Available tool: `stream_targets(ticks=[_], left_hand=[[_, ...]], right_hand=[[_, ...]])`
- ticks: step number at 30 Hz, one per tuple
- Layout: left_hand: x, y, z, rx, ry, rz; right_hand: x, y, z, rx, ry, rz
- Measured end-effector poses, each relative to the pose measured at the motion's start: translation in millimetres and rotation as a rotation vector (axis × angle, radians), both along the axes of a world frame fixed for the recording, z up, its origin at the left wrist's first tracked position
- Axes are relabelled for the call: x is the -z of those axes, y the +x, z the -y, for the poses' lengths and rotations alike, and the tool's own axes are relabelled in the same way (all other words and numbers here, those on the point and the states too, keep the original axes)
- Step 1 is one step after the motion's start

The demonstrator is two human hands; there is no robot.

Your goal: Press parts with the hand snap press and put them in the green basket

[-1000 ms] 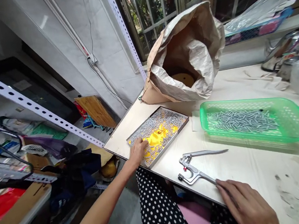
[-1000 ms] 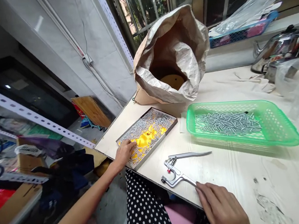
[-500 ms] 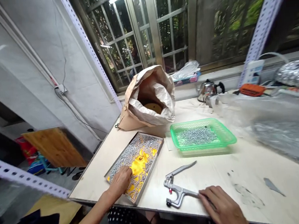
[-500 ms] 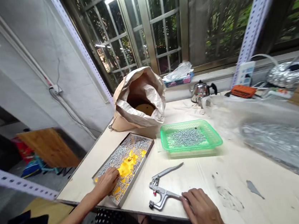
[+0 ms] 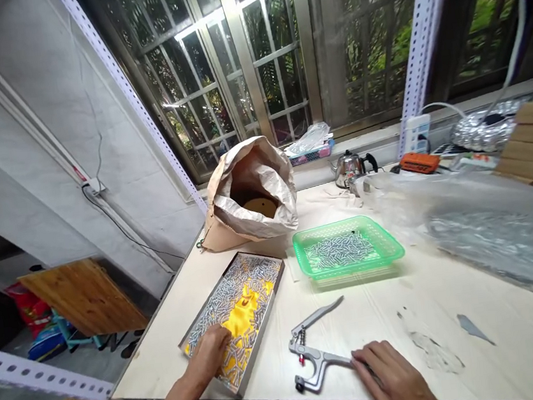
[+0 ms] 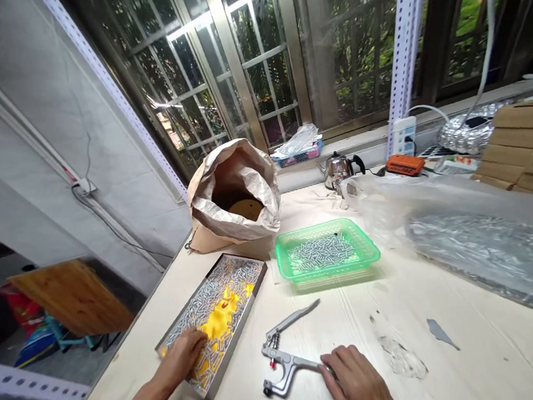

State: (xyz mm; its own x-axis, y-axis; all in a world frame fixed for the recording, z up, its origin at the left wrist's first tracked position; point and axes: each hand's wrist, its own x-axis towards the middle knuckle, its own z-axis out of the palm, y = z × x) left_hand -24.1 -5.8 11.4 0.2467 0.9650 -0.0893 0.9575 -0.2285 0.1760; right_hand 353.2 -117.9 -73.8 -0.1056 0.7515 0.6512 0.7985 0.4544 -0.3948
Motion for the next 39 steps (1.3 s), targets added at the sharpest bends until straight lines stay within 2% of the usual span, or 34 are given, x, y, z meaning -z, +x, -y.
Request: stream_targets(ticks=[2,4,7,8,10,12,14,17,20,23,26,30,33,37,39], left_hand=[[-4.1,1.7,-3.6,-0.077,0.015,0.198],[-13.9,10.2,-4.2,-0.214,-0.026,0.44],[-32.5,37.8,-1.1,-0.366,-0.161,0.906],[-37.1,49.8,0.8,-0.387,-0.209,1.039],[-40.9,74.4,6.9,-0.369,-0.276,1.177],[-36.7,95.1,15.9,-0.307,-0.288,1.159],[-25.4,108.3,25.9,-0.233,-0.252,1.009],[-2.1,114.6,38.3,-0.101,-0.097,0.654],[18.9,111.6,47.0,0.021,0.005,0.326],[32.1,107.3,53.6,0.075,0.005,0.137],[37.9,104.2,56.8,0.092,0.03,0.06],[35.6,102.3,55.6,0.105,0.002,0.099],[30.1,108.2,52.8,0.035,-0.094,0.302],[28.2,130.4,48.6,-0.33,-0.453,0.745],[29.2,143.4,47.3,-0.46,-0.609,0.925]], right_hand=[[-3.3,-0.7,2.0,-0.005,-0.01,-0.067],[-13.1,-4.7,4.9,0.001,-0.04,-0.175],[-40.9,-18.2,5.1,0.0,-0.095,-0.328],[-51.9,-24.4,3.1,-0.036,-0.109,-0.362],[-71.4,-37.4,-3.4,-0.105,-0.121,-0.428],[-82.1,-48.1,-10.7,-0.155,-0.149,-0.423],[-81.3,-53.4,-15.1,-0.166,-0.211,-0.299],[-64.7,-51.5,-12.4,-0.121,-0.325,-0.047],[-44.4,-45.1,-4.8,-0.068,-0.411,0.103],[-30.9,-39.6,-3.2,-0.024,-0.441,0.181],[-26.0,-33.3,-10.7,-0.027,-0.439,0.225],[-29.3,-17.8,-27.2,-0.057,-0.436,0.286],[-32.8,-4.5,-37.2,-0.067,-0.451,0.339],[-32.2,4.3,-41.2,-0.077,-0.472,0.376],[-31.4,4.7,-40.4,-0.069,-0.468,0.388]])
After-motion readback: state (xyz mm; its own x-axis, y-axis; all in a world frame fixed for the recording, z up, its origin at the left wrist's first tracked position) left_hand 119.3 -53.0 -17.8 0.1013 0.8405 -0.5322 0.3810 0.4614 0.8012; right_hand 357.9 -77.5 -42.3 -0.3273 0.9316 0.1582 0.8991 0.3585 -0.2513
